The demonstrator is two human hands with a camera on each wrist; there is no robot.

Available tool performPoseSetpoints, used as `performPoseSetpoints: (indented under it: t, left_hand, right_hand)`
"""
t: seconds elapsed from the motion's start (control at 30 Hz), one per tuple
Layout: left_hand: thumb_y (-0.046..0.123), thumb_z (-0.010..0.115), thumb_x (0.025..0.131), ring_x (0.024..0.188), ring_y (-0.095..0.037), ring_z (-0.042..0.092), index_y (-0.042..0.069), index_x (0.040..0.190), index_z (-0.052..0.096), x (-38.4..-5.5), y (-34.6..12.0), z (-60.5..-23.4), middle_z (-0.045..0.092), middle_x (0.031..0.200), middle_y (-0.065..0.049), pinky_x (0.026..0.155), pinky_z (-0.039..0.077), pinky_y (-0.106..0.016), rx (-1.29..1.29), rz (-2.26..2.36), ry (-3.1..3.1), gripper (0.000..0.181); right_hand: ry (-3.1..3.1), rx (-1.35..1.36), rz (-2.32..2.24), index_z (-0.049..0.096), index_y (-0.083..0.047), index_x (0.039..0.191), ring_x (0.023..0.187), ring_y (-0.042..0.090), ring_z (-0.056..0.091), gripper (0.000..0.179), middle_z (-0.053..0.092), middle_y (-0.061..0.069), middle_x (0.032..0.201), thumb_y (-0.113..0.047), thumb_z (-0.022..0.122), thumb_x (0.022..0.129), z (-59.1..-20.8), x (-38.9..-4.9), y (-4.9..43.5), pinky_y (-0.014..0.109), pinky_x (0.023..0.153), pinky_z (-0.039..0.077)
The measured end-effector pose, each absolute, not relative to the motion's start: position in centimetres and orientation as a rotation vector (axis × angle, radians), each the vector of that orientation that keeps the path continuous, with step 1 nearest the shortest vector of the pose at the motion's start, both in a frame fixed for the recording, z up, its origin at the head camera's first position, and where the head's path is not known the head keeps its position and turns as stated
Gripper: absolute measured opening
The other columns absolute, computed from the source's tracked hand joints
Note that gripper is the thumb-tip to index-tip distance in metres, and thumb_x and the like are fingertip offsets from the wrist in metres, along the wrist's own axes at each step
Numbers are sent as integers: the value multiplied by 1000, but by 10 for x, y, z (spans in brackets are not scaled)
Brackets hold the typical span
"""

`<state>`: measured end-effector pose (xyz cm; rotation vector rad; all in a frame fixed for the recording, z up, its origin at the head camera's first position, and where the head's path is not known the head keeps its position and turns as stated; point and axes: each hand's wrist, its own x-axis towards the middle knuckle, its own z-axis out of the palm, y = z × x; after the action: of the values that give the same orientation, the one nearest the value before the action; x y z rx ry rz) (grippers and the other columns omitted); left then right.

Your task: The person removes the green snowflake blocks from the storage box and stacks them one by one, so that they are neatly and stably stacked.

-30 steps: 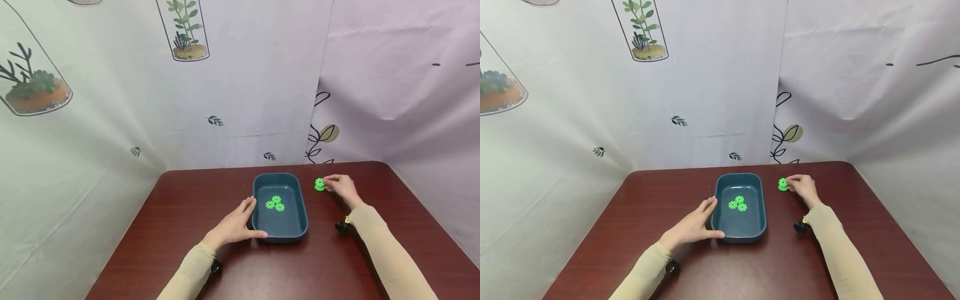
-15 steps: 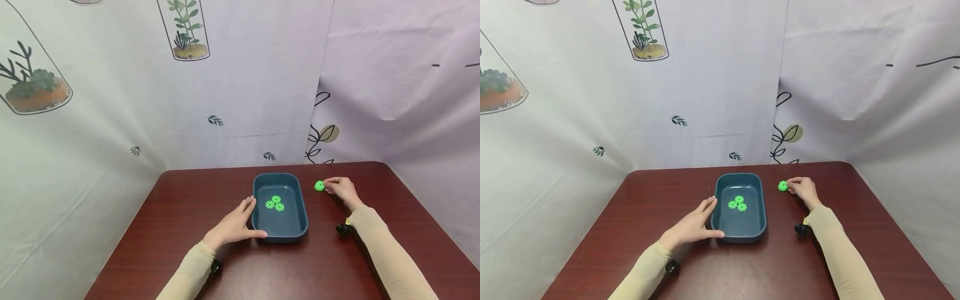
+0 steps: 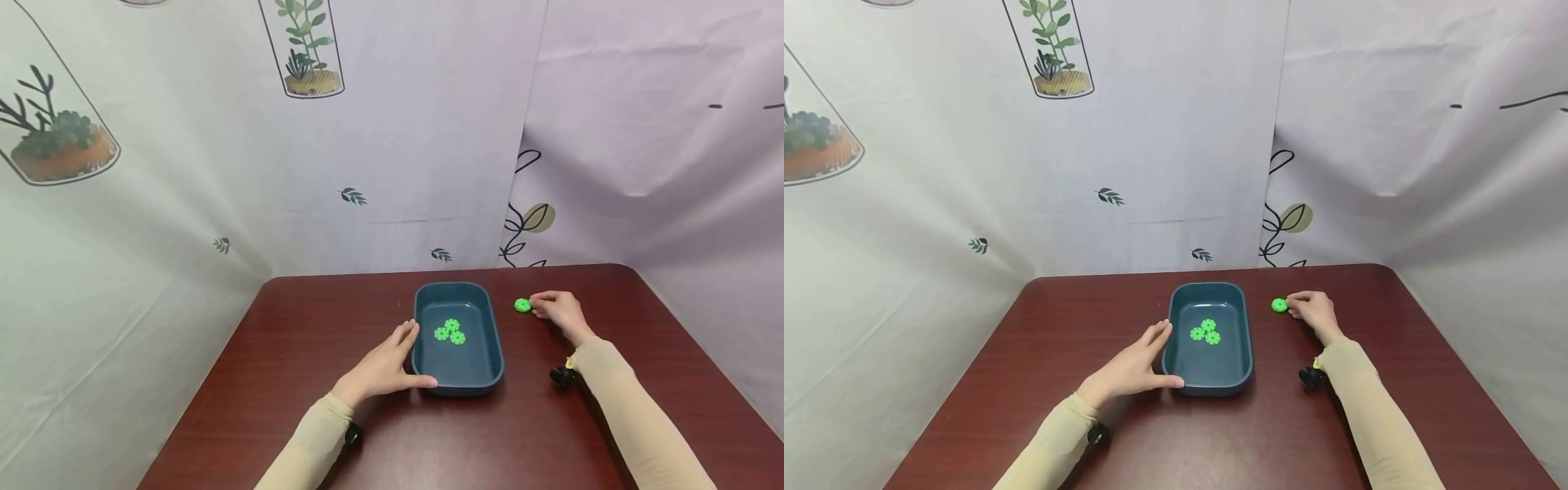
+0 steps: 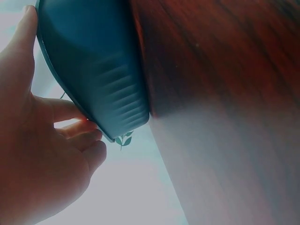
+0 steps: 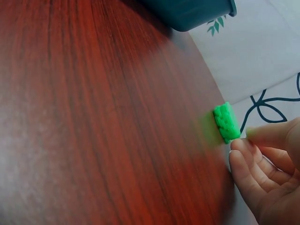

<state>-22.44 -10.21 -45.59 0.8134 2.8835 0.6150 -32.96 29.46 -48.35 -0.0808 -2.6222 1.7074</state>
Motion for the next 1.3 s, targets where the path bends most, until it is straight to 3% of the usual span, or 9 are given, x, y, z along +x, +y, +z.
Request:
performPoseSetpoints:
  t: [0.73, 1.07, 1.3]
  left_hand:
    - [82, 62, 77, 150, -22, 28, 10, 162, 20, -224, -102, -454, 17, 168, -5, 111, 40, -41, 828, 611, 2884, 119]
    - [84, 60, 77, 150, -22, 27, 10, 162, 21, -222, -103, -453, 17, 168, -4, 111, 40, -42, 823, 604, 2887, 119]
    - [81, 61, 79, 151, -23, 25, 9, 162, 19, -220, -103, -455, 13, 168, -6, 111, 40, -42, 820, 623, 2867, 118]
  right_hand:
    - [-2615, -79, 1686, 62, 15, 126, 77, 4, 68, 33, 63, 32, 123, -9, 58, 102, -483, -328, 296, 24, 72, 58]
    - [-2645, -46, 1592, 64, 11, 126, 92, 23, 72, 36, 66, 29, 121, -16, 60, 102, -460, -330, 290, 28, 77, 59]
    - [-2691, 4, 1527, 65, 6, 126, 105, 38, 69, 38, 65, 27, 123, -24, 62, 102, -436, -336, 276, 47, 94, 54]
